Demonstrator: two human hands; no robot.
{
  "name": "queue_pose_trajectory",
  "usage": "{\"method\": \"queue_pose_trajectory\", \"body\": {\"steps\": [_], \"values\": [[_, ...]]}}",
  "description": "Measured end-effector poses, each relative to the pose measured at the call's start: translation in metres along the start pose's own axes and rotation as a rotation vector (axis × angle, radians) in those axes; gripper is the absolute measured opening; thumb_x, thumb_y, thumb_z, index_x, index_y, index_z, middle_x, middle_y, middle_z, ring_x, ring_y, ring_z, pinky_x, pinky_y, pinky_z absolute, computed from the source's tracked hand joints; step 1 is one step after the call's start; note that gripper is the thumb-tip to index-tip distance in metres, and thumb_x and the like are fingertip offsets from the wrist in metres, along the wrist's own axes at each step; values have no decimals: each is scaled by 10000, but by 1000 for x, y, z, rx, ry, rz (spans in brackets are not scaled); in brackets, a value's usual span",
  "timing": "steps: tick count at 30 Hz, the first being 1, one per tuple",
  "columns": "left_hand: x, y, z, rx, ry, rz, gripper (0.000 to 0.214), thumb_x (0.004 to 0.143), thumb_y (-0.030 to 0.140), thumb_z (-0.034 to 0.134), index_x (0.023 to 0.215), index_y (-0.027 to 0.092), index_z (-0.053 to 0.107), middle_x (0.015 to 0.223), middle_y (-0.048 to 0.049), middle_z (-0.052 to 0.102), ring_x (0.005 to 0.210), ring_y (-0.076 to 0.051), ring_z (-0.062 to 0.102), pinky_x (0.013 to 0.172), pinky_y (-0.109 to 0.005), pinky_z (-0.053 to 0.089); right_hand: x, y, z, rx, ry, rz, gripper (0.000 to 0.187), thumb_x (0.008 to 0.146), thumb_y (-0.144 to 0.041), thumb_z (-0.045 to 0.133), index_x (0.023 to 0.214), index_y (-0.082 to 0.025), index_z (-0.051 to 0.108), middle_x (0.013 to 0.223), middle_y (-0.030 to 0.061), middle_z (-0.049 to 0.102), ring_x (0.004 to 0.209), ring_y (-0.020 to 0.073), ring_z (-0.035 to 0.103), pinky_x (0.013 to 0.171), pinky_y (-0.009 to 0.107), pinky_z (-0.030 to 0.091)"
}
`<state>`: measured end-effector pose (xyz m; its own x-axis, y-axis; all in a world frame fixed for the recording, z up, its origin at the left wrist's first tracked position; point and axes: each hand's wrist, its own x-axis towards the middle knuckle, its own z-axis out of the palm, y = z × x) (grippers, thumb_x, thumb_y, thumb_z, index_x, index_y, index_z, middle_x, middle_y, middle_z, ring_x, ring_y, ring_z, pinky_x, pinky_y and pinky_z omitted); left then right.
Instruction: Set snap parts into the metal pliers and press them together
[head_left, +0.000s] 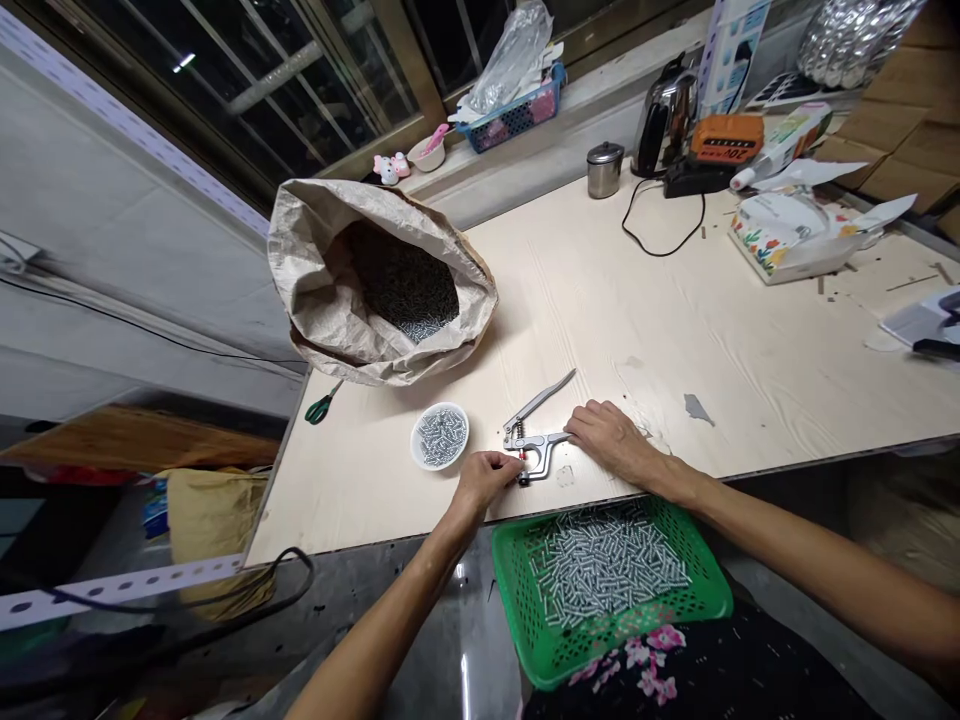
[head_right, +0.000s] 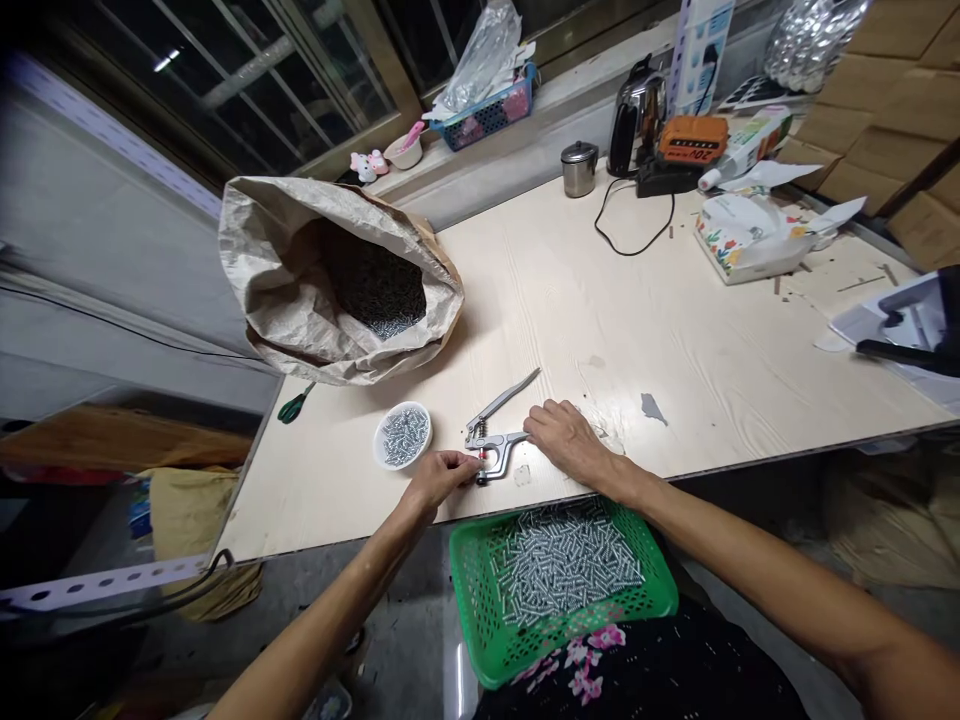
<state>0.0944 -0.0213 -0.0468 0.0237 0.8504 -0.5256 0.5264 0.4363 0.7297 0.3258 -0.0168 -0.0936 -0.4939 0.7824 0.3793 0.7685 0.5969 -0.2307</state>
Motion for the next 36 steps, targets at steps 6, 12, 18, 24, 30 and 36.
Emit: {"method": "queue_pose_trajectory", "body": {"steps": [6,12,18,24,30,36], "values": [[3,26,-11,141,-211,-188,396,492,504,749,473,157,560,416,46,464,431,-68,360,455,-215,274,0,0,-2,4,-23,-3,185,949,-239,452,819,-195,577,833,34,604,787,187,449,683,325,261],[3,33,-13,205,-272,-278,389,397,455,816,495,142,605,443,37,515,454,-82,434,486,-223,337,1,-2,-7,15,-51,-27,197,952,-218,437,819,-198,581,831,30,611,786,185,449,679,325,260],[-6,20,-7,147,-320,-335,394,457,481,798,511,152,588,415,50,497,395,-67,409,429,-206,266,-1,-4,-15,46,-100,-31,182,942,-214,453,839,-199,602,833,28,614,807,189,469,687,334,277],[-14,12,2,100,-343,-353,399,553,489,764,525,151,554,385,43,502,357,-67,424,404,-197,261,14,8,-24,132,-211,-49,172,944,-273,467,925,-218,628,978,27,614,830,178,479,681,317,283],[-18,14,6,87,-288,-365,381,608,455,751,528,153,533,369,49,492,352,-61,421,410,-188,275,50,18,-16,-29,-182,-52,219,930,-179,451,1060,-234,619,980,56,616,914,223,446,714,338,294],[-20,15,8,75,-254,-387,345,629,419,743,543,155,538,381,56,489,365,-68,444,419,-189,292,54,30,-18,162,-299,-106,528,814,-568,589,1197,-205,577,1283,102,534,1249,322,347,1005,504,269]]}}
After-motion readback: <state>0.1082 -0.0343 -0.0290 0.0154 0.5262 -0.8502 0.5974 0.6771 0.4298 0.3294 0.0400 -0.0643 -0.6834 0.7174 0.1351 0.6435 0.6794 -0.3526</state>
